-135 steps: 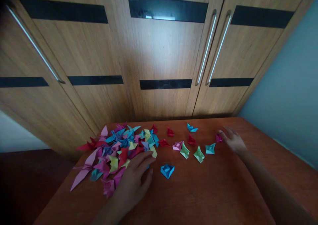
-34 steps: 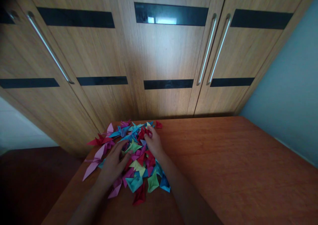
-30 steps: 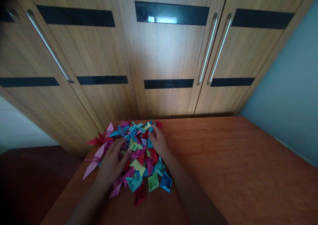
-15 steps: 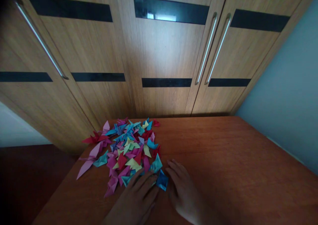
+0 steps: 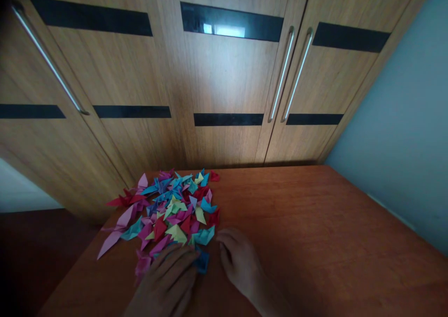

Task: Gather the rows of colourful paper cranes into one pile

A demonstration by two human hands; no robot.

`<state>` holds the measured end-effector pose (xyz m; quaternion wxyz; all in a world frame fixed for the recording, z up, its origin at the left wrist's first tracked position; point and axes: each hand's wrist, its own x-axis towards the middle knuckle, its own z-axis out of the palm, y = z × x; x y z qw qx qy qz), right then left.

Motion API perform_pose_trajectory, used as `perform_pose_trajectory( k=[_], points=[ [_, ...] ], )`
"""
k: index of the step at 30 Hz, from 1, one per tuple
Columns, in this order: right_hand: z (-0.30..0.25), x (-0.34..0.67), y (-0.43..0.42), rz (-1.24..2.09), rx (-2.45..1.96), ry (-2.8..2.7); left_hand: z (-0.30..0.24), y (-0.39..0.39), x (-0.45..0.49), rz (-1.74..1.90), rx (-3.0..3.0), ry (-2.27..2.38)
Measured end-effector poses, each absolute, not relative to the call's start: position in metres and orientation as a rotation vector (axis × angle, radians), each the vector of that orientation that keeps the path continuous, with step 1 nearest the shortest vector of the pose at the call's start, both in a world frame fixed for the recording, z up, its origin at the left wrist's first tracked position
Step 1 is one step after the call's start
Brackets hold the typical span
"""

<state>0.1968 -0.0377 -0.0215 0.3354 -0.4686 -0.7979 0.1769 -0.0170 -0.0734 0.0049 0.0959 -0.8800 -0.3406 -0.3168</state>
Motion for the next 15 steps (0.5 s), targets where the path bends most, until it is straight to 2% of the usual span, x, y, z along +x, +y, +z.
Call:
perform_pose_trajectory(
  k=[4, 10, 15],
  points=[
    [-0.037, 0.205, -0.018, 0.257, -1.391, -2.028, -0.009, -0.078, 0.022, -1.080, -2.610, -0.902],
    [-0.040, 0.182, 0.006, 0.185, -1.272, -2.185, -0.043, -0.076, 0.055, -0.875, -2.621, -0.842],
    [-0.046, 0.190, 0.053, 0.186, -1.444, -2.006, -0.025, -0.068, 0.047, -0.671, -2.720, -1.031]
  ],
)
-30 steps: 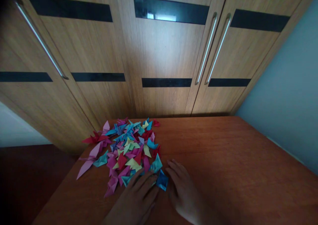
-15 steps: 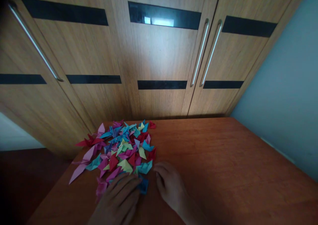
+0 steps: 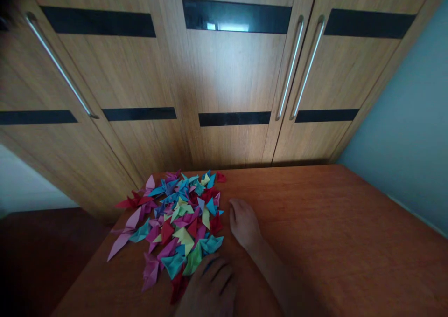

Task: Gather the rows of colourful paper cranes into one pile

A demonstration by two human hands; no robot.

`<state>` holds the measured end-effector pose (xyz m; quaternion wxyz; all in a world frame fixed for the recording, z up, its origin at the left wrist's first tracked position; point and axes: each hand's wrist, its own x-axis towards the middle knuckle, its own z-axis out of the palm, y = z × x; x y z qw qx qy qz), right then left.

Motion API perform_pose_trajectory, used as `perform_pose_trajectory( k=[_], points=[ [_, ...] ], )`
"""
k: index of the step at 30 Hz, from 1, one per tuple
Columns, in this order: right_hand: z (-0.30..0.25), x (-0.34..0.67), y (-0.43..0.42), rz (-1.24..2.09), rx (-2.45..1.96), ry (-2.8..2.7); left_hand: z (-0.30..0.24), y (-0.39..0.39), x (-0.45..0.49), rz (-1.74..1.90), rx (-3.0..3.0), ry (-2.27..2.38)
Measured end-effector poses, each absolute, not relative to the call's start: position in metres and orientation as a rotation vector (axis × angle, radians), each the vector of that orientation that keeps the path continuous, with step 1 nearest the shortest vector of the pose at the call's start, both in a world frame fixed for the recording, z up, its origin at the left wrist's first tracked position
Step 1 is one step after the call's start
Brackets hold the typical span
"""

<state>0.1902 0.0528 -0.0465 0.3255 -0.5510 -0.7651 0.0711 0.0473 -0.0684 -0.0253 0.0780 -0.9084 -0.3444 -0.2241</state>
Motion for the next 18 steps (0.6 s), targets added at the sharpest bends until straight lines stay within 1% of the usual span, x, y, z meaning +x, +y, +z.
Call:
perform_pose_trajectory(
  k=[2, 4, 8, 12, 18],
  points=[
    [-0.047, 0.193, 0.079, 0.153, -1.547, -1.970, -0.003, -0.058, 0.043, -0.698, -2.782, -1.114],
    [-0.045, 0.191, 0.105, 0.126, -1.597, -1.976, 0.021, -0.042, 0.038, -0.777, -2.755, -1.316],
    [-0.036, 0.174, 0.143, 0.152, -1.528, -2.071, 0.051, -0.004, 0.025, -0.747, -2.679, -1.605],
    [-0.033, 0.164, 0.155, 0.225, -1.415, -2.113, 0.048, 0.011, 0.018, -0.740, -2.638, -1.744],
    [-0.043, 0.161, 0.128, 0.449, -1.247, -1.969, 0.033, 0.000, 0.021, -0.780, -2.739, -1.746]
  ],
)
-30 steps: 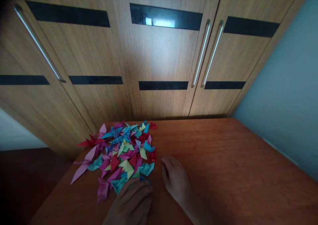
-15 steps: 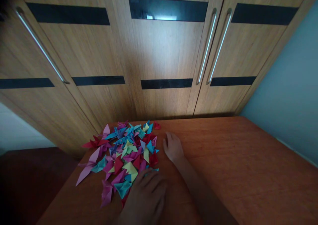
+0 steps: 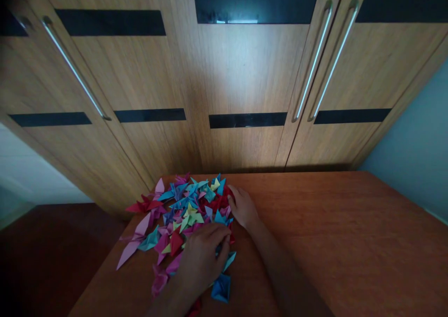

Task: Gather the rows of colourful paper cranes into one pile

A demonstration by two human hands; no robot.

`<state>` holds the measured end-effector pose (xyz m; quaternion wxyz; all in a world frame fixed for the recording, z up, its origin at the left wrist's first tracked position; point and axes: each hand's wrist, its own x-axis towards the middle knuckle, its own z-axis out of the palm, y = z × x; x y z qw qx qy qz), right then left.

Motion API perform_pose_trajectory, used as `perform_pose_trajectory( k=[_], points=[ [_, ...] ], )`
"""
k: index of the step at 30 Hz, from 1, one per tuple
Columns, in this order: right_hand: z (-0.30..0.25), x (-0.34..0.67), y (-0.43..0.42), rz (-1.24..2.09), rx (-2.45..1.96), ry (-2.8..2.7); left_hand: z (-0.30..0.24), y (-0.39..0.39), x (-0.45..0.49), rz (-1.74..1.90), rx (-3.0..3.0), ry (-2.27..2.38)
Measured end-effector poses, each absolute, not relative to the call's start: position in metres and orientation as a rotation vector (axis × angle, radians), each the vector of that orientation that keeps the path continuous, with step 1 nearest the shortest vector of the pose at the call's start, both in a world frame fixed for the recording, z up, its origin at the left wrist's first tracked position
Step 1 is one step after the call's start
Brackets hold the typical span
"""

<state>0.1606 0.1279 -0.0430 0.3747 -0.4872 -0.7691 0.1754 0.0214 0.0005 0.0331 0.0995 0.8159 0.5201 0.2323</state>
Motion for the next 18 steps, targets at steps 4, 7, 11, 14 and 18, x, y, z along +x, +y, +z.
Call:
perform_pose_trajectory(
  k=[4, 7, 11, 14, 18],
  points=[
    [-0.053, 0.163, 0.108, 0.600, -1.223, -1.753, 0.029, -0.003, 0.021, 0.702, 2.404, 1.495],
    [-0.058, 0.174, 0.094, 0.604, -1.287, -1.576, 0.028, -0.004, 0.018, 0.713, 2.415, 1.454],
    [-0.053, 0.189, 0.068, 0.666, -1.392, -1.552, 0.026, -0.006, 0.018, 0.673, 2.452, 1.386],
    [-0.043, 0.193, 0.048, 0.690, -1.469, -1.722, 0.011, -0.014, 0.027, 0.615, 2.509, 1.251],
    [-0.034, 0.191, 0.038, 0.653, -1.534, -1.846, -0.027, -0.044, 0.048, 0.485, 2.583, 0.781]
  ],
)
